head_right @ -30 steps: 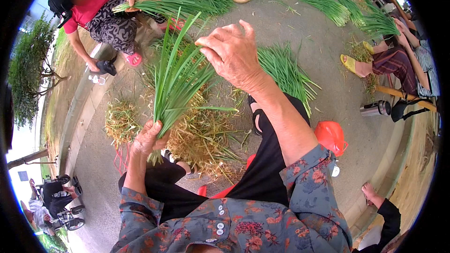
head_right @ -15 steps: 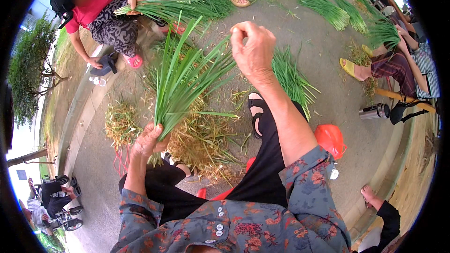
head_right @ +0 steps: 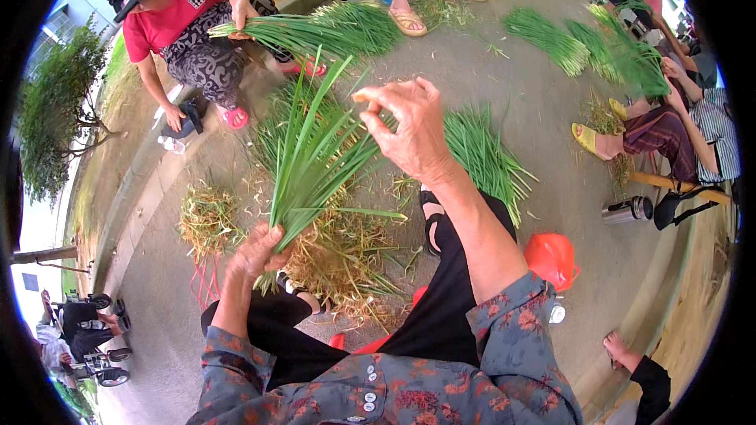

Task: The person holds a bundle of green stalks and picks off individual leaves or small damaged pieces by hand, then places the bundle down and picks up a new one.

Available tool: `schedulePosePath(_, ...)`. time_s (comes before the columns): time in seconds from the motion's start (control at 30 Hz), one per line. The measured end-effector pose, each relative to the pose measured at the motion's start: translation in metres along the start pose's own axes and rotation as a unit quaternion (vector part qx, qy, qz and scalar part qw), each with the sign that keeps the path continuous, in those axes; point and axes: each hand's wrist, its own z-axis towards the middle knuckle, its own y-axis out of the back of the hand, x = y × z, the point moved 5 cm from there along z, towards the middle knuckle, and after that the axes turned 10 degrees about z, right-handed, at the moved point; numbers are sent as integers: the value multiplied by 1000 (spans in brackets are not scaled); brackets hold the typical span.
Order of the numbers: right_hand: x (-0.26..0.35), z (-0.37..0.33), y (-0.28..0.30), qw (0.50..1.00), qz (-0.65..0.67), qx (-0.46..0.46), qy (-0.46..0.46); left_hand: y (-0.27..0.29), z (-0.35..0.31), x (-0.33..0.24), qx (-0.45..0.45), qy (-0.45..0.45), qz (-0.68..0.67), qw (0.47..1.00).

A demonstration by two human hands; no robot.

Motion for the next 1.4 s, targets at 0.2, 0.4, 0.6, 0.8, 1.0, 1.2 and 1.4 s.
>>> schedulePosePath(0.2, 3, -5, -11, 996, -55, 47, 50, 2, 2, 4, -1, -2, 21, 1000)
schedulePosePath(0.4, 1, -6, -12, 993, -83, 45, 65, 0, -1, 0, -1, -3, 7, 1000)
schedulePosePath(0.6, 0, -9, -21, 991, -129, 22, 37, 1, 2, 2, 7, -5, -1, 1000)
schedulePosePath(0.8, -28, -2, 2, 988, -73, -116, -74, 3, 1, 1, -9, -2, -11, 1000)
schedulePosePath(1.0, -46, -6, 10, 954, 223, -26, -201, 15, 2, 4, -65, -23, 10, 998)
schedulePosePath(1.2, -16, -28, -15, 808, 304, 383, -328, 18, 2, -2, -84, -35, -25, 996)
schedulePosePath(1.4, -7, -28, -20, 812, 334, 364, -310, 16, 1, -8, -84, -43, -23, 995)
